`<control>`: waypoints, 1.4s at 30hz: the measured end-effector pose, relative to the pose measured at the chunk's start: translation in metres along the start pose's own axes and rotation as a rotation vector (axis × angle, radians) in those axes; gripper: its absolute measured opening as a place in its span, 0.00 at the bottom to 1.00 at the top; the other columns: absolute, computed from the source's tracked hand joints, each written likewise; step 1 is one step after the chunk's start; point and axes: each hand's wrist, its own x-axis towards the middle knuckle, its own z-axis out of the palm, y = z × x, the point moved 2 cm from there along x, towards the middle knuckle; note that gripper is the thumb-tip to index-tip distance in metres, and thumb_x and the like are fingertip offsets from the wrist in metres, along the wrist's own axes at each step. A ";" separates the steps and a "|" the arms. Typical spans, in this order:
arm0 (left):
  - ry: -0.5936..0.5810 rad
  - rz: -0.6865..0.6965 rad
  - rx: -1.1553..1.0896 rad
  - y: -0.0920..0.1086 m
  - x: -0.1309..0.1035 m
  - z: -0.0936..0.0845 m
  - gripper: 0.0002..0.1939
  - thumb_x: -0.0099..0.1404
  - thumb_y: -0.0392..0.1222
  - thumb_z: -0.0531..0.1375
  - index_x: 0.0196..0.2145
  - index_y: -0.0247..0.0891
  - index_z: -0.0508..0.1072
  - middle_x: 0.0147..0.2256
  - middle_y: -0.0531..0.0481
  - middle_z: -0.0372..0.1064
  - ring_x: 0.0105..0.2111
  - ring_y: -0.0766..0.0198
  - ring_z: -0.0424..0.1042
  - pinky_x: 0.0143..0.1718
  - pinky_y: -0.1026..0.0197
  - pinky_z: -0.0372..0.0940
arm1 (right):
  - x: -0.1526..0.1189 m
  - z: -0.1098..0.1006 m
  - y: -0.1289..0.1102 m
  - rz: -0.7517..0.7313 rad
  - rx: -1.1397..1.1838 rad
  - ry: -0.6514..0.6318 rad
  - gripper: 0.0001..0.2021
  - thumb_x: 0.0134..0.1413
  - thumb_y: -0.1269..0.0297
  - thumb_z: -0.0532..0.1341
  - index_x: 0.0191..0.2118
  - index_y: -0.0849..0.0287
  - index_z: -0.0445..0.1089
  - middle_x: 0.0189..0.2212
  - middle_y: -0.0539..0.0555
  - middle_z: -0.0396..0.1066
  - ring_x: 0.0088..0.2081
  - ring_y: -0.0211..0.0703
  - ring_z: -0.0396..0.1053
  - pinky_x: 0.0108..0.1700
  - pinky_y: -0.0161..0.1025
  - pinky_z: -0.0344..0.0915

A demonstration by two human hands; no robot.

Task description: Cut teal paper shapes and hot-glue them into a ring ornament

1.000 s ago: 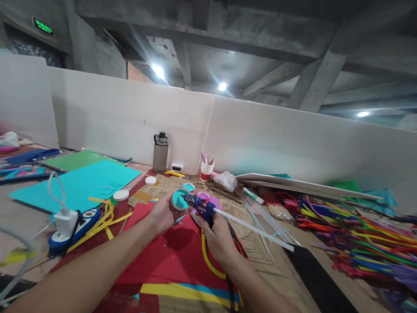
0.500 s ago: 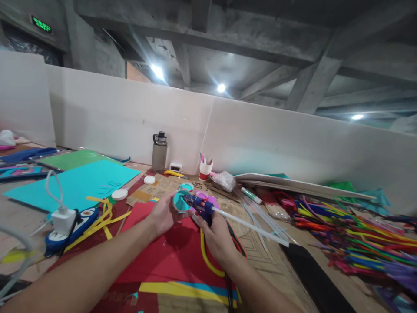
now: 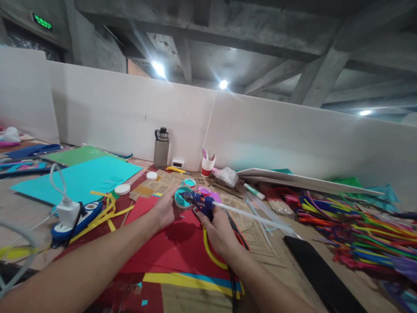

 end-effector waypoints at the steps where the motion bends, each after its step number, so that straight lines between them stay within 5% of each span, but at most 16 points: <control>1: -0.003 -0.010 0.000 -0.001 0.000 0.001 0.18 0.67 0.46 0.49 0.41 0.31 0.73 0.37 0.41 0.74 0.34 0.60 0.73 0.34 0.57 0.70 | 0.000 0.001 0.000 0.002 0.005 0.002 0.17 0.55 0.62 0.56 0.51 0.58 0.65 0.46 0.57 0.70 0.47 0.48 0.66 0.51 0.45 0.60; 11: -0.035 0.047 -0.021 -0.005 0.001 0.002 0.14 0.64 0.45 0.55 0.41 0.34 0.73 0.40 0.42 0.73 0.38 0.55 0.73 0.39 0.47 0.70 | 0.004 -0.006 0.001 -0.025 0.011 0.093 0.16 0.57 0.59 0.55 0.49 0.58 0.66 0.43 0.56 0.72 0.44 0.48 0.68 0.48 0.43 0.62; 31: -0.045 0.069 -0.039 -0.007 -0.001 0.004 0.14 0.65 0.44 0.53 0.42 0.34 0.72 0.42 0.41 0.72 0.40 0.53 0.72 0.42 0.43 0.69 | 0.003 -0.006 0.001 0.008 -0.038 0.115 0.14 0.57 0.60 0.55 0.47 0.58 0.67 0.41 0.58 0.72 0.45 0.50 0.68 0.50 0.46 0.61; 42: -0.023 0.027 -0.034 -0.009 -0.002 0.007 0.15 0.65 0.45 0.52 0.43 0.32 0.72 0.38 0.40 0.73 0.36 0.56 0.73 0.37 0.49 0.71 | 0.003 -0.002 -0.002 -0.110 0.015 0.095 0.17 0.58 0.62 0.54 0.52 0.57 0.65 0.46 0.56 0.71 0.47 0.48 0.67 0.54 0.45 0.58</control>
